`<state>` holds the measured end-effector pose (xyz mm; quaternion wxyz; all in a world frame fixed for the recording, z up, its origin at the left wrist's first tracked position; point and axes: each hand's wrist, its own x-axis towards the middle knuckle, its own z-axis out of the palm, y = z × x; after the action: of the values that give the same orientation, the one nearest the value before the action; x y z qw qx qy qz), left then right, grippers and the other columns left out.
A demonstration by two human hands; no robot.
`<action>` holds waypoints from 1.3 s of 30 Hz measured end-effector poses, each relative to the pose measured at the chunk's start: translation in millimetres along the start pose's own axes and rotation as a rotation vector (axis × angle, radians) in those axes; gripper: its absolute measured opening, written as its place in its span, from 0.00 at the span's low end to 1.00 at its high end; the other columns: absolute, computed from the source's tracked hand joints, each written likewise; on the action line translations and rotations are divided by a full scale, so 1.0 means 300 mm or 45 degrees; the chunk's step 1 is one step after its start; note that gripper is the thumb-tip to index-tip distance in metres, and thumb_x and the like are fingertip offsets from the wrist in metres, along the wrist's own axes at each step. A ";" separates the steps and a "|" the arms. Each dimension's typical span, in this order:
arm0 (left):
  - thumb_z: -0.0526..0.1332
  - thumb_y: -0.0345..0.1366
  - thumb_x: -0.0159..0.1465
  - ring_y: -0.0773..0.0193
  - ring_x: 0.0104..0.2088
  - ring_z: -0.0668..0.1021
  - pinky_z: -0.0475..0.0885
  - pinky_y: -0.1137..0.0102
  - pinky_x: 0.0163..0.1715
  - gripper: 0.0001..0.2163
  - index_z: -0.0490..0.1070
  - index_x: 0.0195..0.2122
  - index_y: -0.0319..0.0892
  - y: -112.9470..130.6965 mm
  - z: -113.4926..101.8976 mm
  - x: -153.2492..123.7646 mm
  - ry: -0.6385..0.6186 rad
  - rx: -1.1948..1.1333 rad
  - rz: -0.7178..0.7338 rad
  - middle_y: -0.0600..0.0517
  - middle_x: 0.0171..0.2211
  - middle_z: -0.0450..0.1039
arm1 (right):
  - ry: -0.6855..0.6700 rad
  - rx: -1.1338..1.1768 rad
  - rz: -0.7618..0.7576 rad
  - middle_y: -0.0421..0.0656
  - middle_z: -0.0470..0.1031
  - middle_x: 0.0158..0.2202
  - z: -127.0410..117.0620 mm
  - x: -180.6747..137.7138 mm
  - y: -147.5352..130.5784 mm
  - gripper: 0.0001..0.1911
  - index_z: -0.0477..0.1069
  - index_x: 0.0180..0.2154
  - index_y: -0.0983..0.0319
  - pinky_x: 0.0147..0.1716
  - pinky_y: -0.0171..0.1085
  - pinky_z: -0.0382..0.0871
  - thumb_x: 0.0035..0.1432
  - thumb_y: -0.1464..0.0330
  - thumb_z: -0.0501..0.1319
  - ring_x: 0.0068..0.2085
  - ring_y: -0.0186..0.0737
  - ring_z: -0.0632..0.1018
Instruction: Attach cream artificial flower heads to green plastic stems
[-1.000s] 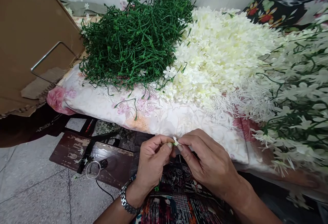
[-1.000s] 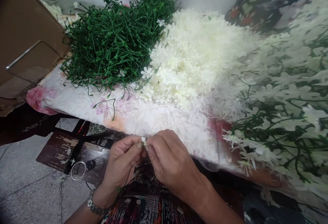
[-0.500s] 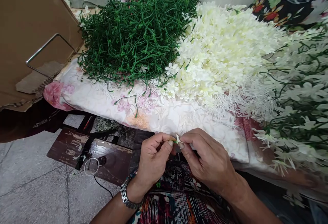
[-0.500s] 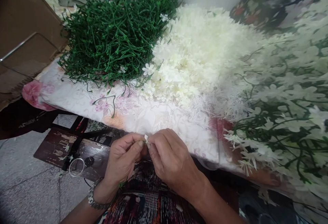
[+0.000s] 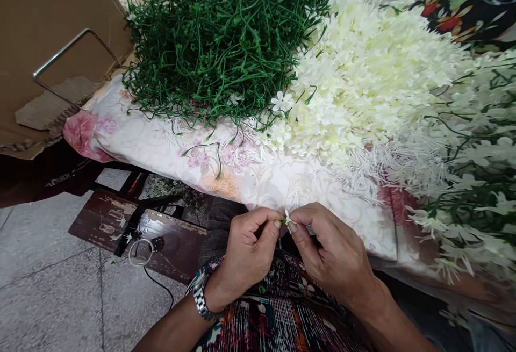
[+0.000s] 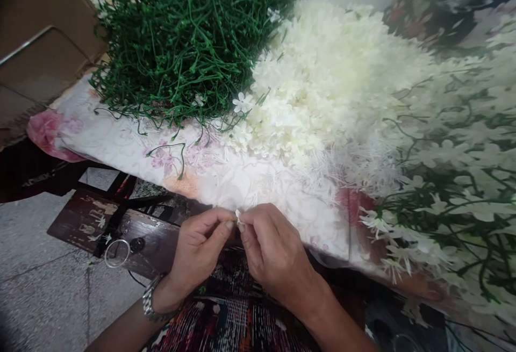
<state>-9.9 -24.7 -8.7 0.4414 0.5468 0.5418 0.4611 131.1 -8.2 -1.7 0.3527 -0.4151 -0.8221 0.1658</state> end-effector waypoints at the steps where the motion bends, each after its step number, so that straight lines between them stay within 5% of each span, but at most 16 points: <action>1: 0.55 0.26 0.58 0.72 0.20 0.64 0.60 0.78 0.20 0.08 0.68 0.23 0.37 0.000 0.002 0.001 0.006 0.010 0.016 0.57 0.18 0.63 | 0.000 0.000 0.001 0.42 0.68 0.26 0.001 0.000 0.001 0.04 0.63 0.33 0.64 0.27 0.31 0.67 0.59 0.77 0.53 0.28 0.32 0.70; 18: 0.54 0.26 0.57 0.73 0.18 0.60 0.58 0.78 0.19 0.09 0.65 0.20 0.39 -0.002 0.025 0.011 0.052 -0.054 0.038 0.59 0.17 0.58 | 0.052 -0.029 -0.019 0.41 0.67 0.25 0.022 0.006 0.009 0.04 0.63 0.33 0.63 0.26 0.31 0.68 0.59 0.76 0.53 0.26 0.32 0.70; 29: 0.63 0.37 0.56 0.72 0.20 0.65 0.61 0.77 0.21 0.08 0.71 0.24 0.37 -0.024 -0.023 0.008 -0.080 -0.730 -0.393 0.56 0.18 0.65 | -0.090 0.162 -0.056 0.46 0.73 0.34 -0.072 0.040 -0.017 0.08 0.66 0.41 0.64 0.32 0.36 0.72 0.58 0.70 0.57 0.35 0.38 0.75; 39: 0.64 0.39 0.57 0.72 0.21 0.65 0.62 0.76 0.22 0.10 0.73 0.25 0.37 -0.034 -0.030 -0.014 -0.096 -0.638 -0.263 0.55 0.19 0.66 | -0.120 0.124 -0.167 0.45 0.70 0.30 -0.082 0.043 -0.035 0.07 0.69 0.37 0.66 0.30 0.35 0.70 0.57 0.77 0.55 0.32 0.35 0.71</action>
<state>-20.7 -28.7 -17.0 0.6276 0.3791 0.4470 0.5125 137.6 -4.6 27.1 0.3436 -0.3345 -0.8541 0.2015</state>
